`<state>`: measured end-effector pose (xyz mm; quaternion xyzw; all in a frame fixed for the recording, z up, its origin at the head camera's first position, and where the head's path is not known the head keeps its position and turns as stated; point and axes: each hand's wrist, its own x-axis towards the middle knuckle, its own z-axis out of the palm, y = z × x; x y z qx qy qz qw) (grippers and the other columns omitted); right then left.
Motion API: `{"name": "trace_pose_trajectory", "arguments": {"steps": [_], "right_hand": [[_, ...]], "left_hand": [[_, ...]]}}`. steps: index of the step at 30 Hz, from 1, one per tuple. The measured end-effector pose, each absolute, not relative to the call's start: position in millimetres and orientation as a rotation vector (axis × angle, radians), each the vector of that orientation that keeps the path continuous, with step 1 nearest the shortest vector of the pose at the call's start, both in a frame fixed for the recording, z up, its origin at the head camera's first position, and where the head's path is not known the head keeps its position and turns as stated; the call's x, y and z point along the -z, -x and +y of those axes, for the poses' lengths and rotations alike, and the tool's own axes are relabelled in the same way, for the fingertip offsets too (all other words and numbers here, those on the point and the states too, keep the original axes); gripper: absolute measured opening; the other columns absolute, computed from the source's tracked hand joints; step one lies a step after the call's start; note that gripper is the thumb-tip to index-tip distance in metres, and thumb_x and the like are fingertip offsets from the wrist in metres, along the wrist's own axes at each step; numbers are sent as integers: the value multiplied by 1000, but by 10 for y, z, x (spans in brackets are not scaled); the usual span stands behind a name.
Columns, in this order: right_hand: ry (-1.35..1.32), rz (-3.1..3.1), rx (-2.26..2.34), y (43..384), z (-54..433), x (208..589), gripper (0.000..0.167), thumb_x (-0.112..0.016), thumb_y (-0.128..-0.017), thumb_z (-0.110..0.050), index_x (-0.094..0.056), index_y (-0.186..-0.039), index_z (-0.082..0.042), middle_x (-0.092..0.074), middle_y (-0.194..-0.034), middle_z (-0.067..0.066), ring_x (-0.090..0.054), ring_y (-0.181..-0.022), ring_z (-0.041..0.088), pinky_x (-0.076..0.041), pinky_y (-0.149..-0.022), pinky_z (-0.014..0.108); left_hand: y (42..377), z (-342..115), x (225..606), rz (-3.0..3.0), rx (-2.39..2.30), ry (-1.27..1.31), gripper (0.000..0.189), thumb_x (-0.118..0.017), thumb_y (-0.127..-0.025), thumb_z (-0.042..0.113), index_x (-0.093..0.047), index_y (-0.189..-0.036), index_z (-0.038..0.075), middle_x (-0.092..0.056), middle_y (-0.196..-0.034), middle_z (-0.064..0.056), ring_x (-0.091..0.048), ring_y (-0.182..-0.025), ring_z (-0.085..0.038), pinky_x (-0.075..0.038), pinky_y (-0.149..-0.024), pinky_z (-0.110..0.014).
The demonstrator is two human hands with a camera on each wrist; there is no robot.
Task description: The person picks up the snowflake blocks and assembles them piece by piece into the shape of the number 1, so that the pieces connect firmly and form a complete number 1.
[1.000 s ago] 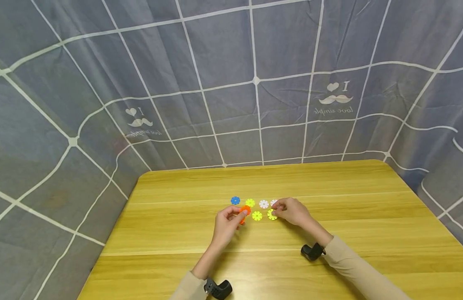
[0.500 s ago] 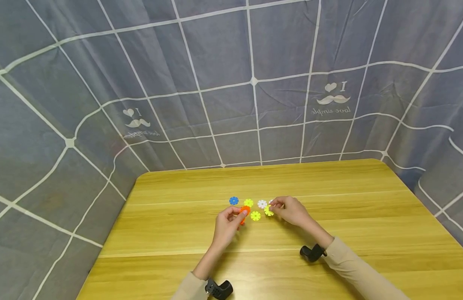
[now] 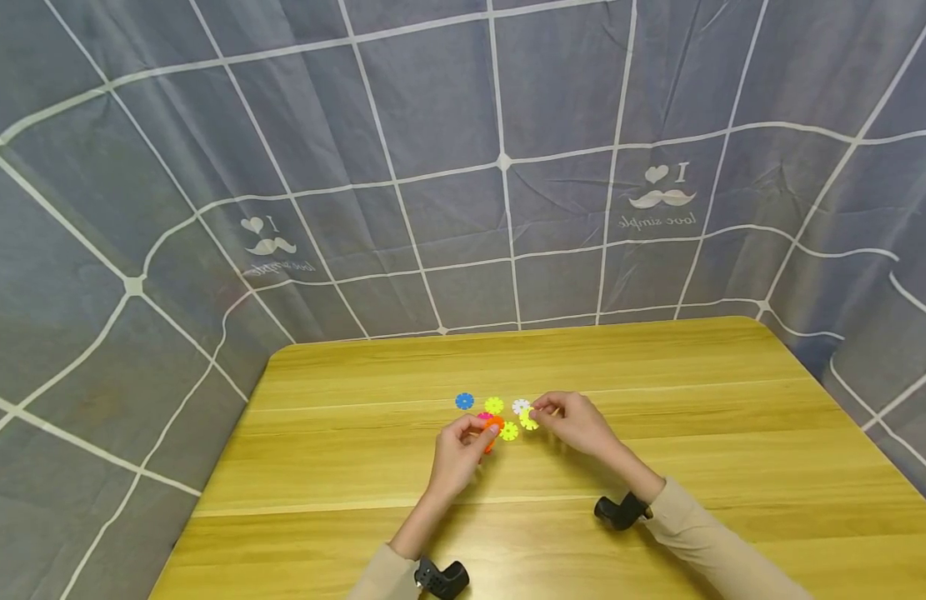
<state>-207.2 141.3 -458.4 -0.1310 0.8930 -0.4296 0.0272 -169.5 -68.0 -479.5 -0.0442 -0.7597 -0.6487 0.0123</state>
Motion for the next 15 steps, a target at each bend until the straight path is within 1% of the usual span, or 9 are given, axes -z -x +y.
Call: {"name": "trace_pose_trajectory", "arguments": {"steps": [2, 6, 11, 15], "right_hand": [[400, 2767, 1340, 2057, 1394, 4570, 16, -66, -89, -23, -72, -95, -9, -67, -81, 1, -46, -56, 7, -37, -51, 20], [395, 2762, 1365, 2033, 1354, 4548, 16, -68, -88, -23, -73, -95, -10, -67, -80, 0, -45, -57, 8, -36, -51, 20], [423, 2737, 1393, 2000, 1315, 4520, 18, -68, -88, -23, -73, -96, -8, -65, -77, 0, -43, -56, 7, -34, -49, 20], [431, 2726, 1410, 1985, 1292, 4505, 17, -68, -88, -22, -73, -96, -8, -66, -77, 0, -42, -55, 6, -33, -48, 19]], "left_hand": [[1695, -680, 4812, -2368, 2001, 162, 18, -68, -89, 14, -67, -93, -3, -68, -87, -23, -59, -54, -17, -42, -42, -18], [1688, -680, 4827, -2380, 1975, 169, 15, -69, -89, 14, -67, -92, 0, -68, -84, -23, -58, -52, -20, -37, -39, -15], [1678, -673, 4833, -2387, 1984, 151, 13, -69, -88, 14, -67, -91, 1, -67, -79, -28, -52, -48, -15, -35, -39, -14], [1668, -668, 4830, -2391, 1967, 172, 14, -69, -88, 14, -67, -92, 0, -67, -78, -26, -50, -48, -13, -35, -39, -14]]}}
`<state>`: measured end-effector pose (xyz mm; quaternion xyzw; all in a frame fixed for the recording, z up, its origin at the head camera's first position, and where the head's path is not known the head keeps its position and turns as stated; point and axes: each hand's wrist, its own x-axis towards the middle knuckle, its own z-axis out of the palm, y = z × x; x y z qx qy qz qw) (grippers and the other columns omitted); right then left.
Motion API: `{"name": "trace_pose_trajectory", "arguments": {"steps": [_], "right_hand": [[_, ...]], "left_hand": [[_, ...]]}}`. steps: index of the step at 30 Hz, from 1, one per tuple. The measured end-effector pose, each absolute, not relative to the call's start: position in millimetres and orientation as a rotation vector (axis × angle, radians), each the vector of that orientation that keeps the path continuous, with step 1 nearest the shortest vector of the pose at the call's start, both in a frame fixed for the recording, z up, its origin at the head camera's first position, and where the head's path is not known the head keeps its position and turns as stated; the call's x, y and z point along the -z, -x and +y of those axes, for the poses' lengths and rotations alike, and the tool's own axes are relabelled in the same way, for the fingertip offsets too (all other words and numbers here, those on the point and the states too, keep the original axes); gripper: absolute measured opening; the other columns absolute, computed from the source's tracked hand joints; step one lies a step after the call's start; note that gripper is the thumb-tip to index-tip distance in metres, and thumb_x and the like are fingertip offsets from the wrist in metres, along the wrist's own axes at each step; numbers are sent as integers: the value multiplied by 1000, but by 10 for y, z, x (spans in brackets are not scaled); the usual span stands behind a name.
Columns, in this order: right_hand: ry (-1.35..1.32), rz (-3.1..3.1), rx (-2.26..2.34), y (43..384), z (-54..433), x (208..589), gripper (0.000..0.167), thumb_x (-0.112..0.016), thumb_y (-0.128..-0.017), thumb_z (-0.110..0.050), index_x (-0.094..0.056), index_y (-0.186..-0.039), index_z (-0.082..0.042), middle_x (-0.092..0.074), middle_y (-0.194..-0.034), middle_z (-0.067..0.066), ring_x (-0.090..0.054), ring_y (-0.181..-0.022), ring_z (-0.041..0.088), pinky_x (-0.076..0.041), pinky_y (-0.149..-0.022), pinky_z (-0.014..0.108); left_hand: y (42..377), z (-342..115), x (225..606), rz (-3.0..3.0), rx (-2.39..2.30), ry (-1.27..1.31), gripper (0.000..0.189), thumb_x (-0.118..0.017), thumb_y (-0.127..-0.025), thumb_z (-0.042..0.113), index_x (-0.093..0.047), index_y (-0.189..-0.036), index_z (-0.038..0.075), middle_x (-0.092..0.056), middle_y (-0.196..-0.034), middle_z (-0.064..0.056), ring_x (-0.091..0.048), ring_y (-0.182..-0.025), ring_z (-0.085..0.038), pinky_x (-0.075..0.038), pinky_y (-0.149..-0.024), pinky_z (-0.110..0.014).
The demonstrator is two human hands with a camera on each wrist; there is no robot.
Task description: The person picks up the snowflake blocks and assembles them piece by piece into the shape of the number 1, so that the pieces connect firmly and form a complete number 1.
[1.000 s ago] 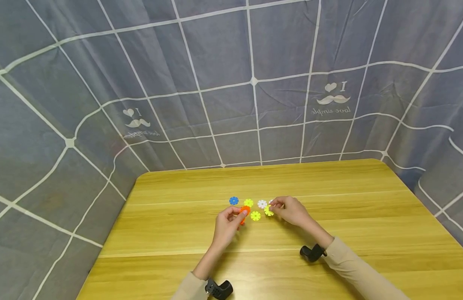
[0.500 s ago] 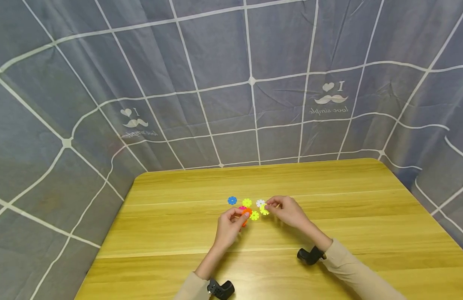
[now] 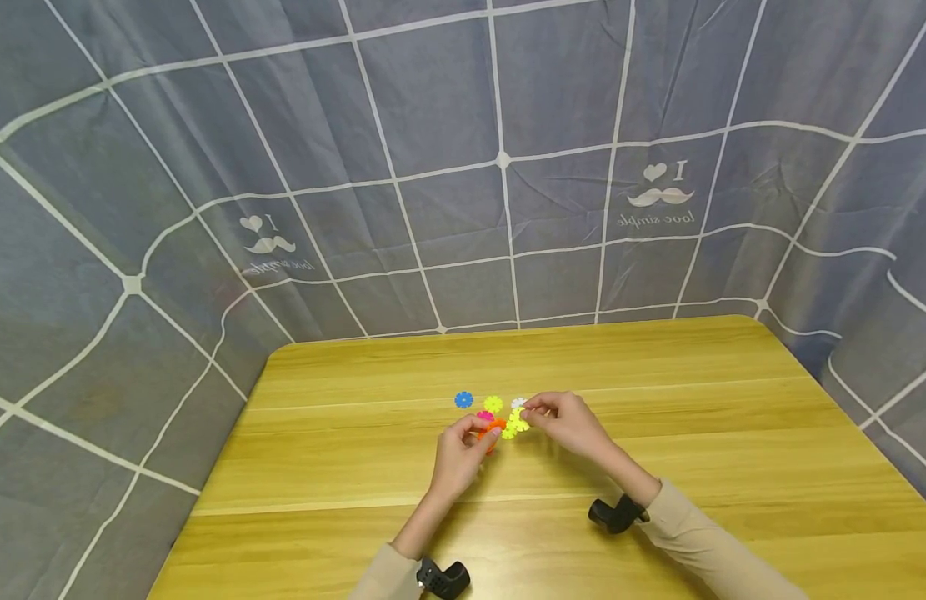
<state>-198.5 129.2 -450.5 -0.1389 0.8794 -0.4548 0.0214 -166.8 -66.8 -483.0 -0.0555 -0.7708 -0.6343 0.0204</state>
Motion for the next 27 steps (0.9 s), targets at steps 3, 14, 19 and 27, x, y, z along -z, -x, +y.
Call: {"name": "trace_pose_trajectory", "arguments": {"steps": [3, 14, 19, 27], "right_hand": [[438, 2711, 1420, 1983, 1278, 4484, 17, -68, -89, -22, -73, -97, -8, -66, -76, 0, -42, -55, 6, -33, -48, 19], [451, 2665, 1457, 2002, 1264, 4448, 19, -68, -88, -23, -73, -99, -9, -69, -78, 8, -45, -57, 8, -33, -48, 19], [450, 2652, 1474, 1996, 1251, 4430, 19, -69, -88, -22, -73, -100, -8, -69, -78, 11, -44, -55, 8, -33, -48, 19], [479, 2664, 1464, 1990, 1232, 4405, 20, -70, -87, -22, -74, -100, -7, -70, -76, 5, -45, -55, 6, -34, -48, 18]], "left_hand": [[1667, -667, 4827, -2396, 1956, 183, 13, -69, -88, 13, -67, -91, 0, -67, -79, -23, -53, -50, -15, -37, -40, -14], [1661, -664, 4820, -2400, 1926, 228, 14, -69, -88, 16, -67, -91, 2, -68, -81, -18, -61, -58, -30, -38, -40, -15], [1657, -654, 4819, -2405, 1907, 240, 12, -69, -88, 14, -67, -91, 3, -68, -88, -15, -64, -64, -35, -39, -42, -14], [1592, -624, 4655, -2420, 1896, 220, 9, -68, -88, 6, -67, -91, -2, -68, -91, -19, -63, -73, -46, -39, -43, -11]]}}
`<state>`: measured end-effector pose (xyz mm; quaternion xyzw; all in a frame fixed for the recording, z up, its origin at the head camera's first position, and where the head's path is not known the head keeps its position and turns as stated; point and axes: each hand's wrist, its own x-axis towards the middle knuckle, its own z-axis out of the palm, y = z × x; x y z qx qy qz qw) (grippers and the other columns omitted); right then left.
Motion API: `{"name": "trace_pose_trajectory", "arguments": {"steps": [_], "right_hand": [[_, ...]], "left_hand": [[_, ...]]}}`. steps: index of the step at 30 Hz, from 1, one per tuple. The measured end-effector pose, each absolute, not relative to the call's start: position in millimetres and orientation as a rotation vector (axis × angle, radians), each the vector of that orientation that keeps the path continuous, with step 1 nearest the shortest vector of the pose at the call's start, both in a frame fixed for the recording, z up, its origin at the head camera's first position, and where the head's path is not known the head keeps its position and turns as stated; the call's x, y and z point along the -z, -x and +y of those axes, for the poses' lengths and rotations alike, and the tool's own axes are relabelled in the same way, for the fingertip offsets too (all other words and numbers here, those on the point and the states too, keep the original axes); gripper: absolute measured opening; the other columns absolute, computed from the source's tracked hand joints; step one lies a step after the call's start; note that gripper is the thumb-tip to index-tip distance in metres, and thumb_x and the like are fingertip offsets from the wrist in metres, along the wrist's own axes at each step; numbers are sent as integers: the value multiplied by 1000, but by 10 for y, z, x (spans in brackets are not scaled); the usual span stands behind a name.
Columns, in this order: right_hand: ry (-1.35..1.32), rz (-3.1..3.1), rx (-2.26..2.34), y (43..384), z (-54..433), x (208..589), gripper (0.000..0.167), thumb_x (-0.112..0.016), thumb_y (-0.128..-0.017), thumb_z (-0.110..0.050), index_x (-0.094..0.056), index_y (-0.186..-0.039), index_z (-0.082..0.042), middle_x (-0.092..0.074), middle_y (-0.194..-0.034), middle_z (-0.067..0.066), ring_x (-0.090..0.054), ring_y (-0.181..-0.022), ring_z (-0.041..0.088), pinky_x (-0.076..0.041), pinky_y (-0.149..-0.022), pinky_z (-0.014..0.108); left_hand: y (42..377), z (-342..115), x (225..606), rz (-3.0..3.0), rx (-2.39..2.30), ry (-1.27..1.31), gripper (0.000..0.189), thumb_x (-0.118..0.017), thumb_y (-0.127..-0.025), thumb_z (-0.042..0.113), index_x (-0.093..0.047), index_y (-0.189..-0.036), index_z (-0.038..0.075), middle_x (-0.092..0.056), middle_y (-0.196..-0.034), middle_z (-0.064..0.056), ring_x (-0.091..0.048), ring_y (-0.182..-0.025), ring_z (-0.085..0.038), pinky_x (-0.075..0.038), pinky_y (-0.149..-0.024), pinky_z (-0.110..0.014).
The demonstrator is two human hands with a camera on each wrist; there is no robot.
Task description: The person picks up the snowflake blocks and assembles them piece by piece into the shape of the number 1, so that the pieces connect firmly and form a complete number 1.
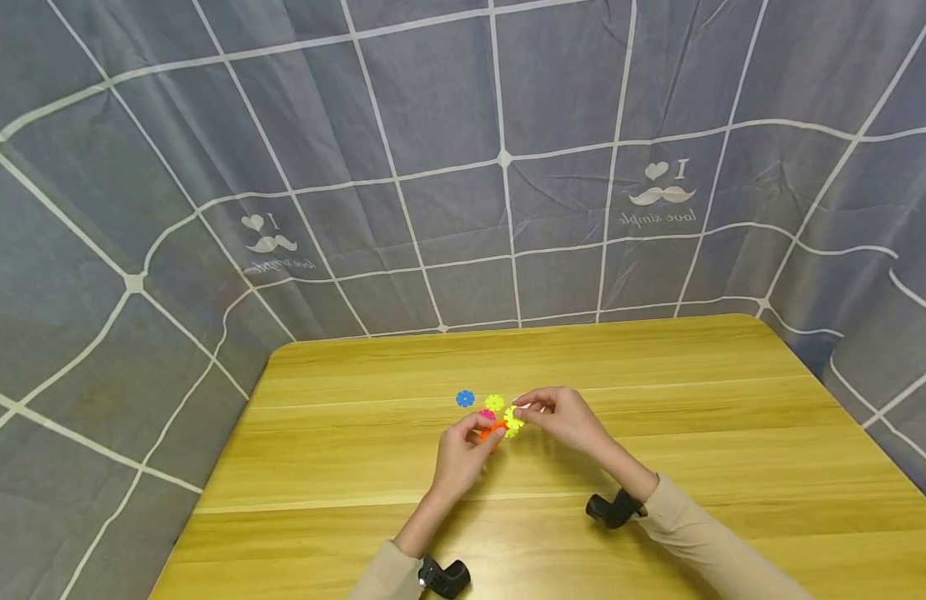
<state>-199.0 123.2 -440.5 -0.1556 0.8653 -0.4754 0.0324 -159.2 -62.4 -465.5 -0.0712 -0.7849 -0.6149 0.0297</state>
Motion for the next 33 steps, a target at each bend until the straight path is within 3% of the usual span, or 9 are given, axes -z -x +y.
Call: {"name": "trace_pose_trajectory", "arguments": {"steps": [7, 12, 16, 19, 25, 33], "right_hand": [[509, 2591, 1470, 2002, 1248, 4411, 23, -67, -89, -19, -72, -106, -4, -70, -83, 18, -49, -55, 8, -36, -48, 18], [445, 2459, 1569, 2025, 1265, 4366, 22, -68, -86, -12, -72, -103, 2, -69, -82, 24, -56, -59, 20, -41, -49, 21], [403, 2391, 1614, 2042, 1273, 4311, 22, -68, -84, -9, -71, -101, 4, -69, -74, 15, -55, -60, 17, -45, -52, 24], [393, 2349, 1631, 2048, 1281, 4285, 23, -68, -84, -9, -70, -100, 6, -67, -68, 4, -52, -57, 11, -44, -53, 25], [354, 2326, 1672, 2000, 1279, 4285, 23, -66, -85, -6, -67, -101, 10, -58, -61, -4, -44, -52, 4, -38, -50, 20], [328, 2397, 1685, 1931, 1243, 4309, 24, -66, -85, -9, -68, -101, 8, -53, -60, -3, -44, -52, 5, -36, -48, 18]], "left_hand": [[1548, -626, 4573, -2433, 1836, 266, 9, -67, -89, 6, -66, -90, -3, -68, -89, -18, -62, -68, -43, -38, -42, -11], [1633, -642, 4765, -2405, 1768, 327, 8, -69, -87, 10, -66, -85, 3, -69, -90, -13, -63, -66, -27, -39, -44, -13], [1648, -639, 4798, -2372, 1643, 415, 10, -72, -86, 15, -65, -79, 10, -70, -83, -7, -59, -67, -8, -42, -49, -16], [1643, -618, 4801, -2345, 1546, 443, 12, -74, -84, 17, -65, -77, 14, -69, -77, -2, -55, -67, -2, -42, -49, -15], [1631, -555, 4783, -2301, 1378, 460, 13, -76, -81, 14, -64, -75, 11, -67, -71, -2, -50, -59, 1, -38, -45, -13], [1638, -540, 4786, -2299, 1378, 439, 12, -76, -80, 12, -66, -75, 11, -67, -71, -2, -49, -59, 1, -35, -44, -11]]}}
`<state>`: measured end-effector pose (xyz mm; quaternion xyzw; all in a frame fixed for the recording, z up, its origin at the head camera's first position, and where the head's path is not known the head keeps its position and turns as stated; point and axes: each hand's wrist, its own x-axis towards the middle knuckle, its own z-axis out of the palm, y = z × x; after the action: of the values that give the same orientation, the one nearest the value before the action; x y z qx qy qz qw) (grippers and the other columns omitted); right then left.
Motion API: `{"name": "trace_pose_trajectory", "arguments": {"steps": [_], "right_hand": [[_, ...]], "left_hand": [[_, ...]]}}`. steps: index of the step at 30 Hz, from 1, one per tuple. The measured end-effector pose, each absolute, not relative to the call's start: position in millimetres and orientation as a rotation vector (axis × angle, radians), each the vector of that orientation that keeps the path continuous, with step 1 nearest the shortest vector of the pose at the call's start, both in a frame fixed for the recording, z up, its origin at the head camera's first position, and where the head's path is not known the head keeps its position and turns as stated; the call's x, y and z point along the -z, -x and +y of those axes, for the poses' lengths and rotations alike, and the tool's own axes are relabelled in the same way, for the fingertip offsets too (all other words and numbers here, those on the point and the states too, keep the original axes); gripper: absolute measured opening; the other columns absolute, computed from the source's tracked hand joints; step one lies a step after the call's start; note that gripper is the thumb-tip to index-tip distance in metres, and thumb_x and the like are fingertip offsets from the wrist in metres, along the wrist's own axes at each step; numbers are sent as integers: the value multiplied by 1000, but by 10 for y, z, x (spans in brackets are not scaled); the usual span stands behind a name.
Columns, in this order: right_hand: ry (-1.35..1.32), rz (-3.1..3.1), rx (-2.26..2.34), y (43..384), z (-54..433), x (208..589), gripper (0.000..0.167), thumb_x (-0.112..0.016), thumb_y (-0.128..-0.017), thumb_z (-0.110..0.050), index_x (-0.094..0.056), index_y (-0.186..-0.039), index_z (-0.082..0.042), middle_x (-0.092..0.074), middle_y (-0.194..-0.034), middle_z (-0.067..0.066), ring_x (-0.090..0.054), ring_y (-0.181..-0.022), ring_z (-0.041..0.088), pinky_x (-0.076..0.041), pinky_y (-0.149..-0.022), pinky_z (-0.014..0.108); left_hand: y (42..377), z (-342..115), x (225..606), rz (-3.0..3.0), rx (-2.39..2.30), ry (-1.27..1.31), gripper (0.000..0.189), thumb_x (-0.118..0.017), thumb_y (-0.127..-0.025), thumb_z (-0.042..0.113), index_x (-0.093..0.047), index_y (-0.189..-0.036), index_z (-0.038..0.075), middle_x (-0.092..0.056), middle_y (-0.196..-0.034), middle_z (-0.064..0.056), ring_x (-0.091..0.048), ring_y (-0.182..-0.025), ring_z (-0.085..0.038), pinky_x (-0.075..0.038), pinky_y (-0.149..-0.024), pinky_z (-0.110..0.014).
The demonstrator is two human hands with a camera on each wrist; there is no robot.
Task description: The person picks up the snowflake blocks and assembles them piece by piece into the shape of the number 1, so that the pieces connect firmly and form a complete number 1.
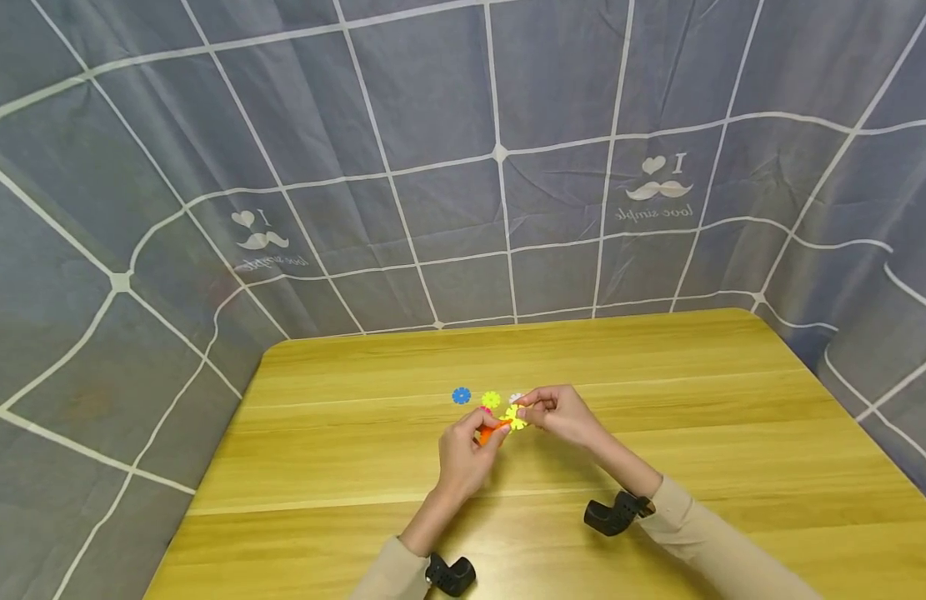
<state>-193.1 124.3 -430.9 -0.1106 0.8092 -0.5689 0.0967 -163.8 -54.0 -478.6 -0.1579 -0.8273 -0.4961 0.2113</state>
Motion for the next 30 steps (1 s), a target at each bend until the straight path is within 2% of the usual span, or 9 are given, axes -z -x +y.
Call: {"name": "trace_pose_trajectory", "arguments": {"steps": [10, 15, 22, 27, 30], "right_hand": [[304, 2295, 1666, 1988, 1254, 4336, 29, -66, -87, -11, -66, -108, 9, -55, -61, -6, -41, -53, 8, -37, -50, 22], [311, 2231, 1675, 2018, 1271, 4328, 32, -66, -87, -13, -65, -111, 9, -61, -66, -8, -43, -55, 7, -38, -53, 21], [357, 2193, 1616, 2046, 1343, 4340, 37, -64, -91, -19, -62, -118, 7, -58, -66, -9, -46, -58, 8, -37, -51, 21], [377, 2203, 1606, 2059, 1388, 4350, 37, -61, -94, -19, -60, -122, 4, -68, -81, -3, -52, -63, 11, -43, -53, 23], [404, 2205, 1602, 2064, 1409, 4348, 34, -58, -95, -17, -60, -122, 4, -69, -89, 4, -53, -63, 11, -43, -53, 22]], "left_hand": [[1623, -577, 4783, -2332, 1387, 420, 12, -77, -79, 13, -66, -75, 12, -67, -70, -1, -53, -61, -1, -36, -45, -13], [1627, -571, 4780, -2343, 1423, 383, 10, -76, -80, 12, -67, -76, 11, -69, -75, -2, -58, -64, -5, -39, -48, -15], [1633, -565, 4811, -2341, 1570, 372, 7, -74, -82, 12, -68, -83, 10, -69, -79, -3, -59, -68, -6, -44, -54, -16], [1634, -585, 4818, -2333, 1715, 360, 8, -72, -85, 11, -69, -91, 7, -70, -85, -8, -58, -70, -4, -47, -60, -17], [1636, -593, 4815, -2313, 1853, 325, 12, -71, -86, 9, -68, -97, 4, -70, -90, -12, -60, -73, -8, -52, -63, -19]]}}
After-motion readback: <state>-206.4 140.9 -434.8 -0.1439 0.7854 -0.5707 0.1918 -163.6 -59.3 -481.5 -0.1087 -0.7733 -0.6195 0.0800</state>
